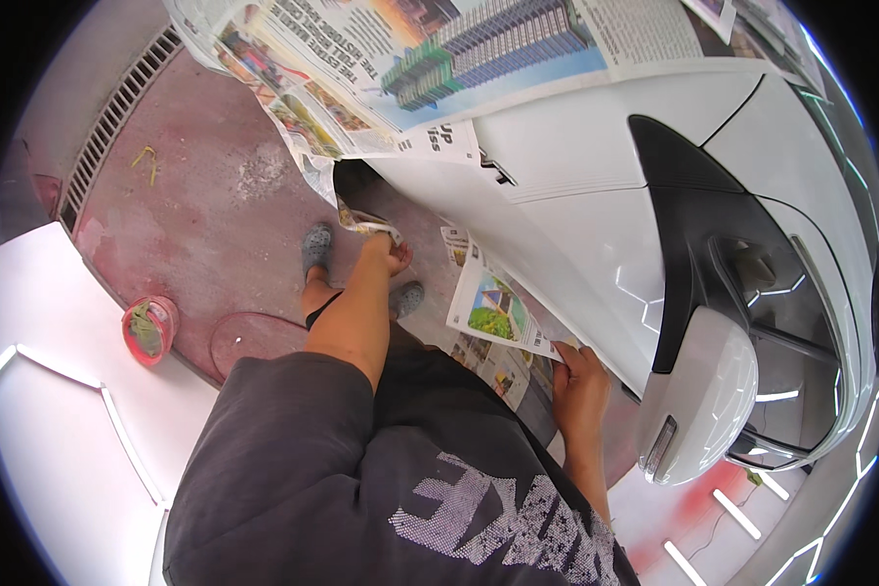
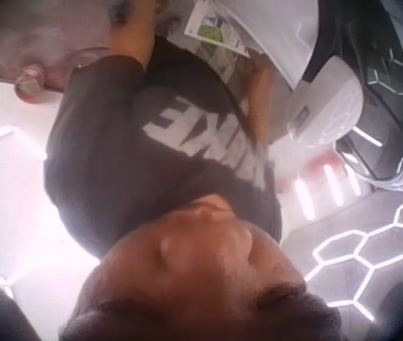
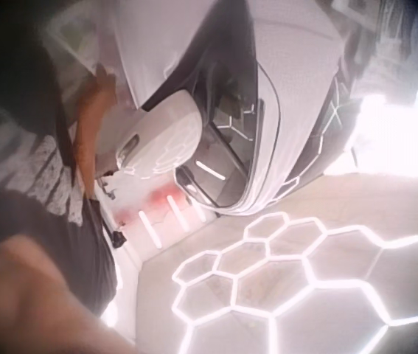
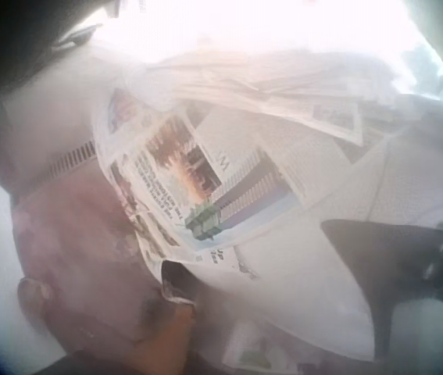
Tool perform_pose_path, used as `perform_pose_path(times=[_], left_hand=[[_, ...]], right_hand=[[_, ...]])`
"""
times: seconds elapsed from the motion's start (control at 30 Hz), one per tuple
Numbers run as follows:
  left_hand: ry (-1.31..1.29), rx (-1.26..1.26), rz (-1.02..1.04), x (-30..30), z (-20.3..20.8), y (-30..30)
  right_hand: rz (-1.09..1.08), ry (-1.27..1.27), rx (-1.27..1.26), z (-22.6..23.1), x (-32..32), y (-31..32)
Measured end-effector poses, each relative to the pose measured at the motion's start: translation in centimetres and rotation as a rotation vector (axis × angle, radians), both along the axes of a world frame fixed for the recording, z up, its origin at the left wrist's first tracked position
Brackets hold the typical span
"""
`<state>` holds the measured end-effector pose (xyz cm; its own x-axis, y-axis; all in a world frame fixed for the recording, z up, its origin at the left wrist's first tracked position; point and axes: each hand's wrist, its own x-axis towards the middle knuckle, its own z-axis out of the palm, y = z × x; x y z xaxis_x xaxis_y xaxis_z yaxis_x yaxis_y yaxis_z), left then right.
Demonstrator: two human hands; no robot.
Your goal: The person covers the front and side of a white car with newspaper sheets, securing them with masking tape. They smooth the paper over the hood, fender, and side window, then move to the rear wheel arch to continue masking.
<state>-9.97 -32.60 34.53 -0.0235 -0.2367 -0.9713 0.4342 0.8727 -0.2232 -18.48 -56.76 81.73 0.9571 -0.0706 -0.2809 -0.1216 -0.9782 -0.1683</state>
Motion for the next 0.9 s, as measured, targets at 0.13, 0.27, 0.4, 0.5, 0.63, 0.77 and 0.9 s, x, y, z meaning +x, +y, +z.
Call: perform_pose_path(times=[0.13,0.27,0.4,0.5,0.63,0.77,0.9], left_hand=[[-0.01,-0.002,-0.253,-3.6,0.8,4.2],[0.023,0.067,-0.471,-4.3,3.9,3.7],[0.024,0.007,-0.621,-5.3,2.1,2.2],[0.081,0.003,-0.604,-5.0,2.5,1.9],[0.121,-0.031,-0.537,-5.5,2.8,2.6],[0.042,0.009,-0.578,-6.4,1.5,1.6],[-0.051,0.009,-0.685,-6.8,-0.5,1.7]], right_hand=[[0.044,-0.006,0.151,0.4,2.4,-0.6],[-0.042,-0.015,0.201,1.3,5.4,1.1],[-0.069,0.106,0.242,4.6,8.1,3.4],[-0.029,0.207,0.187,7.1,9.2,3.8],[-0.055,0.212,0.202,8.6,10.7,5.8],[0.098,0.207,0.258,6.4,12.3,6.9],[0.133,0.156,0.345,3.8,13.7,8.7]])
